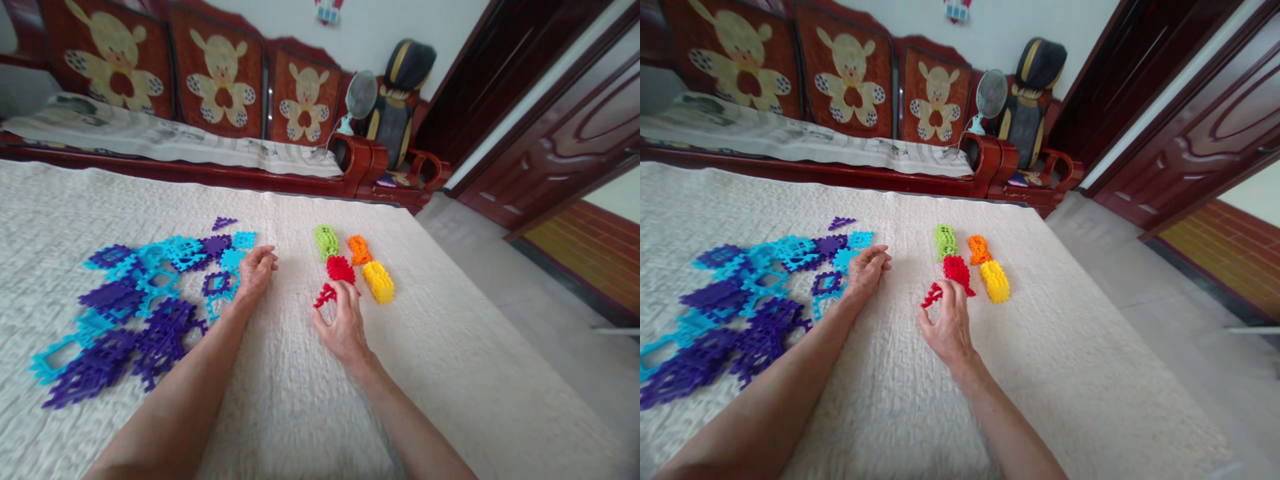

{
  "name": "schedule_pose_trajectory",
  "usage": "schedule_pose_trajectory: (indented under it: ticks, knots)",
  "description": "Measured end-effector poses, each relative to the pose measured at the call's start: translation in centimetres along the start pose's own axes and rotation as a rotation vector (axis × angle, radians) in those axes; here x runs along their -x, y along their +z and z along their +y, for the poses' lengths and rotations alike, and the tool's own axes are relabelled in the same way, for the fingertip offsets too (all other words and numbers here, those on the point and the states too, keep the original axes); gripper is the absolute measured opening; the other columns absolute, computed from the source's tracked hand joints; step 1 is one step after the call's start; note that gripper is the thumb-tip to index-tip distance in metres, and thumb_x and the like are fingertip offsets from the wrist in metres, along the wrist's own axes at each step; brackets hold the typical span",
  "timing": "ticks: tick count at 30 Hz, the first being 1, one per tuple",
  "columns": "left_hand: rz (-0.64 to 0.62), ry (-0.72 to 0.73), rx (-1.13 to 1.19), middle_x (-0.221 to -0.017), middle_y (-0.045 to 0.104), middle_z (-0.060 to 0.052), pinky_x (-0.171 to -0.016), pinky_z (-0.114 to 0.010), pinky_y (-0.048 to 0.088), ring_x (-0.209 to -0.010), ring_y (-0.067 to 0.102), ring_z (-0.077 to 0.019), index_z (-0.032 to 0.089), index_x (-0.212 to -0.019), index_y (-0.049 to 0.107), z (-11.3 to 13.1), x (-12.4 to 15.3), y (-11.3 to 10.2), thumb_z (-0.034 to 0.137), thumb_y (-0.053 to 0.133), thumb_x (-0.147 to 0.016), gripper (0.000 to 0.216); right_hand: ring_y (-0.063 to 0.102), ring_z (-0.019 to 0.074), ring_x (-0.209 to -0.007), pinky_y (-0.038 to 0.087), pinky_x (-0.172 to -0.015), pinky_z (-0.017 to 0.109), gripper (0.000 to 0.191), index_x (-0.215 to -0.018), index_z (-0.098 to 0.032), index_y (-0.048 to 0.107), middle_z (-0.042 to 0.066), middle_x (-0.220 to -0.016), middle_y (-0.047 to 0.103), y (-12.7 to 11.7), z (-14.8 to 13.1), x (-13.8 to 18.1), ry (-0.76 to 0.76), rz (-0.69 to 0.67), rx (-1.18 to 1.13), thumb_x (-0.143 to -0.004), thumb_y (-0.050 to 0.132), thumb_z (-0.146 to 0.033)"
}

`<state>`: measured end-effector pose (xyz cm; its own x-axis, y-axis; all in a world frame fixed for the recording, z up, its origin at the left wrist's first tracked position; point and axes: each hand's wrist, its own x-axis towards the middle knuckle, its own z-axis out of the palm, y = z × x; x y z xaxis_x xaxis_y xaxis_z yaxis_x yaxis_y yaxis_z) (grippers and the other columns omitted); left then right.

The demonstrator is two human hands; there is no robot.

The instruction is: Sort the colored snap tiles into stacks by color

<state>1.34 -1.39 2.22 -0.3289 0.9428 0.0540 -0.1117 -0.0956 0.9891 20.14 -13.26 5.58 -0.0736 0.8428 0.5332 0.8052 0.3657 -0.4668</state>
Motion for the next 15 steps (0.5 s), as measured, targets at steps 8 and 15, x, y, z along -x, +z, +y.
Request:
schedule_pose_trajectory:
  ticks: [8,15]
  knots:
    - [-0.001,-0.007,-0.006,-0.066,0.063,0.001,-0.047,-0.022,0.04,-0.048,0.054,-0.0098,0.016,-0.088,0.063,-0.1,-0.1,0.1,0.037,0.056,-0.063,0.033,0.05,0.0289,-0.115,0.045,-0.097,0.05,0.051,-0.123,-0.016,0.046,0.014,-0.116,0.052,-0.8,5.9,1.2,0.041,0.146,0.186,-0.078,0.064,-0.035]
    - [-0.001,-0.008,-0.007,-0.068,0.064,0.0,-0.048,-0.022,0.04,-0.048,0.055,-0.0096,0.017,-0.089,0.064,-0.1,0.0,0.1,0.037,0.058,-0.064,0.033,0.05,0.0308,-0.114,0.045,-0.094,0.051,0.055,-0.123,-0.016,0.046,0.015,-0.116,0.053,-0.2,6.5,1.1,0.049,0.135,0.231,-0.077,0.065,-0.04]
